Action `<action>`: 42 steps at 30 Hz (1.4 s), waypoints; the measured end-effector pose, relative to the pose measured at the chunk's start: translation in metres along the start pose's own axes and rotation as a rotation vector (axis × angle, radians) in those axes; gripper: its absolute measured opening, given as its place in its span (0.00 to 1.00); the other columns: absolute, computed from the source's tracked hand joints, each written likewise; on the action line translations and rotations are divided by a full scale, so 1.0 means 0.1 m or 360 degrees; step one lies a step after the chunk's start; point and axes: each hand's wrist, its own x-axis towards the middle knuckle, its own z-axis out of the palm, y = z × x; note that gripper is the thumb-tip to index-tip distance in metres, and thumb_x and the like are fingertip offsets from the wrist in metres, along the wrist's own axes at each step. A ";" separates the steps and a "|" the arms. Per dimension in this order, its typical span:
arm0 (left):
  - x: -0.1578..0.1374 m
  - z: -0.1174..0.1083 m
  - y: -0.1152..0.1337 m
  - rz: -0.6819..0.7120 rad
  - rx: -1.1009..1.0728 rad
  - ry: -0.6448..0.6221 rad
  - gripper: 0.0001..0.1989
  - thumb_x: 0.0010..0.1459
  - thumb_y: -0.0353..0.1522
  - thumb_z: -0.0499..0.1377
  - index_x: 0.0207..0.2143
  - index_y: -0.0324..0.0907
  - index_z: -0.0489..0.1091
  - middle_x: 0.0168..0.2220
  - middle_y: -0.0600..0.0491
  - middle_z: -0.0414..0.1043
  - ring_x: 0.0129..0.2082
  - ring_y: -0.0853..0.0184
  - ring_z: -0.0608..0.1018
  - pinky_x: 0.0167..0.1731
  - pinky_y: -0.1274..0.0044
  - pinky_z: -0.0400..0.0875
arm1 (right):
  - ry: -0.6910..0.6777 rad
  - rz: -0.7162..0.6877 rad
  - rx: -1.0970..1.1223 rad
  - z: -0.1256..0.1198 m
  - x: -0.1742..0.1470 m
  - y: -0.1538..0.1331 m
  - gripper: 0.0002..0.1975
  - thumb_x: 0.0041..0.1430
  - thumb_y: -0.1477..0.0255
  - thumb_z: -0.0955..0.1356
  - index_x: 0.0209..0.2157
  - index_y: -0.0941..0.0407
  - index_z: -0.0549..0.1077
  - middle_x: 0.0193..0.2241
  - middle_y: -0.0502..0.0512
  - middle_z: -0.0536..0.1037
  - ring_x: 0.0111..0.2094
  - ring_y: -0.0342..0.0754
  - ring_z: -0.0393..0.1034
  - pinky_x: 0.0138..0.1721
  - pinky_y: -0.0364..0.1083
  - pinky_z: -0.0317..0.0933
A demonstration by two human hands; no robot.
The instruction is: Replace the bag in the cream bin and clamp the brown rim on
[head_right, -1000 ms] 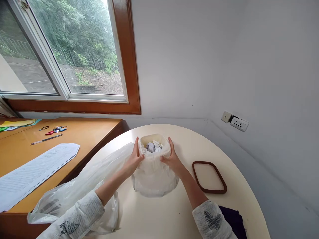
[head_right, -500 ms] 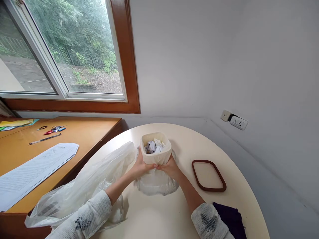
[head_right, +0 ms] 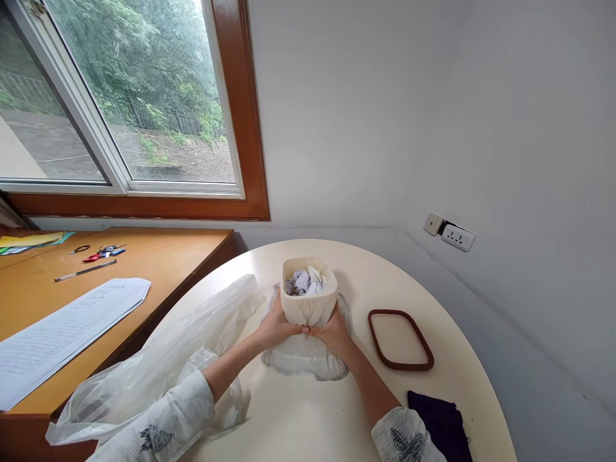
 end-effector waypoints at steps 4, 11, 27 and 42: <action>-0.18 -0.36 0.25 -0.0211 0.0389 -0.0259 0.58 0.35 0.40 0.67 0.63 0.42 0.36 0.64 0.40 0.26 0.63 0.48 0.38 0.58 0.60 0.43 | 0.0030 0.0043 -0.0039 0.00 -0.02 -0.03 0.49 0.30 0.71 0.76 0.55 0.51 0.54 0.51 0.57 0.67 0.51 0.59 0.61 0.52 0.56 0.55; -0.47 -1.55 0.35 -0.0209 0.1419 -0.0239 0.42 0.44 0.51 0.59 0.60 0.57 0.46 0.65 0.46 0.31 0.62 0.42 0.35 0.52 0.47 0.35 | 0.0051 0.0149 -0.0139 -0.02 -0.04 0.00 0.48 0.30 0.69 0.76 0.55 0.53 0.54 0.52 0.59 0.66 0.51 0.61 0.61 0.52 0.58 0.55; 0.00 -1.20 -0.28 -0.0935 0.1628 -0.0255 0.48 0.45 0.55 0.52 0.62 0.40 0.41 0.63 0.32 0.25 0.62 0.43 0.39 0.51 0.47 0.37 | 0.0049 0.0090 -0.0288 -0.03 -0.05 -0.07 0.47 0.31 0.66 0.76 0.54 0.56 0.56 0.50 0.63 0.67 0.50 0.62 0.61 0.51 0.61 0.55; 0.24 -0.49 0.46 0.0095 -0.0156 -0.0348 0.63 0.41 0.40 0.67 0.59 0.51 0.16 0.65 0.43 0.26 0.64 0.56 0.38 0.58 0.61 0.43 | -0.0042 -0.0102 0.0321 -0.32 0.04 -0.25 0.61 0.36 0.61 0.75 0.61 0.45 0.29 0.63 0.58 0.41 0.62 0.53 0.40 0.58 0.57 0.46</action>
